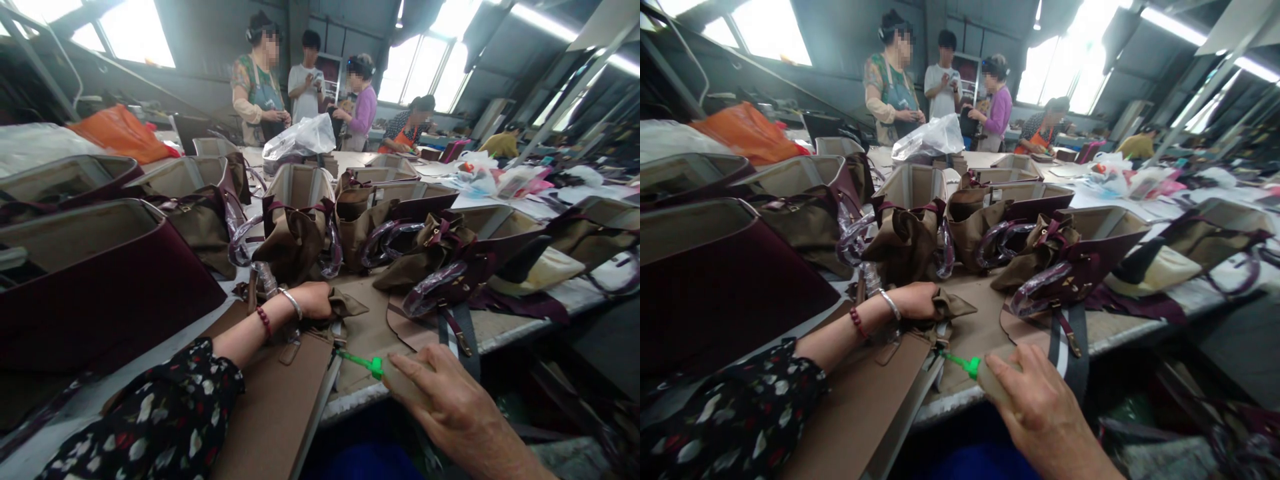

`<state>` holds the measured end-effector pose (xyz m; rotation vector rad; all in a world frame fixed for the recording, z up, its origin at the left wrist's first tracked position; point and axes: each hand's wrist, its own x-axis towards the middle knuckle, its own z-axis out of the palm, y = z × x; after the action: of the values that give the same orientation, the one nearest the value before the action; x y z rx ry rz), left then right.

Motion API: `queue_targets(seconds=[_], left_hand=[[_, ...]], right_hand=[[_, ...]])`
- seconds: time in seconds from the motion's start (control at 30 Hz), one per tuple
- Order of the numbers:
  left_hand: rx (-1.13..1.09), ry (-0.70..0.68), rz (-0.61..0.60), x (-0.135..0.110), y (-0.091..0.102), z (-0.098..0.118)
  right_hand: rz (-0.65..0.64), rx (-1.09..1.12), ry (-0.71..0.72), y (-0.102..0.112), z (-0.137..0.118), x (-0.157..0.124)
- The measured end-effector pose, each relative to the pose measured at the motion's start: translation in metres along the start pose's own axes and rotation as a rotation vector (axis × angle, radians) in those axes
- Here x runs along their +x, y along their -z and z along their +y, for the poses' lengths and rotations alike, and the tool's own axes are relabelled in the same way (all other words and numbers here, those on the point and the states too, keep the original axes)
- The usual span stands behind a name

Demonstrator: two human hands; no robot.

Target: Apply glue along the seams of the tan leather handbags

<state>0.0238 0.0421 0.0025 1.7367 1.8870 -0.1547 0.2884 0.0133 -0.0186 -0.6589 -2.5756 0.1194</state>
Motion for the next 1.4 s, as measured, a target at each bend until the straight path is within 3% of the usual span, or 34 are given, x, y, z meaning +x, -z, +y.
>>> queue_targets(seconds=[0.13,0.33,0.53,0.7,0.87,1.07,1.27,1.4], left_hand=[[0.002,0.004,0.002,0.001,0.000,-0.001],[0.005,-0.011,0.003,0.001,-0.002,-0.001],[0.020,0.000,0.000,0.000,-0.001,0.000],[0.030,0.006,-0.003,-0.004,0.001,0.002],[0.024,-0.005,-0.009,-0.004,0.001,0.001],[0.025,0.010,-0.006,-0.004,0.000,0.001],[0.030,0.020,-0.008,-0.005,0.001,0.003],[0.031,0.013,-0.009,-0.004,0.000,0.003]], right_hand=[[-0.086,0.084,0.006,0.002,-0.002,-0.003],[-0.046,0.053,-0.059,-0.003,0.002,-0.004],[-0.156,0.161,-0.009,0.000,-0.008,-0.006],[-0.106,0.128,-0.092,-0.007,0.001,-0.008],[-0.240,0.186,-0.073,-0.004,-0.006,-0.014],[-0.053,0.095,-0.093,-0.014,0.004,-0.008],[-0.138,0.137,-0.081,-0.013,0.001,-0.014],[-0.048,0.076,-0.070,-0.011,0.005,-0.009]])
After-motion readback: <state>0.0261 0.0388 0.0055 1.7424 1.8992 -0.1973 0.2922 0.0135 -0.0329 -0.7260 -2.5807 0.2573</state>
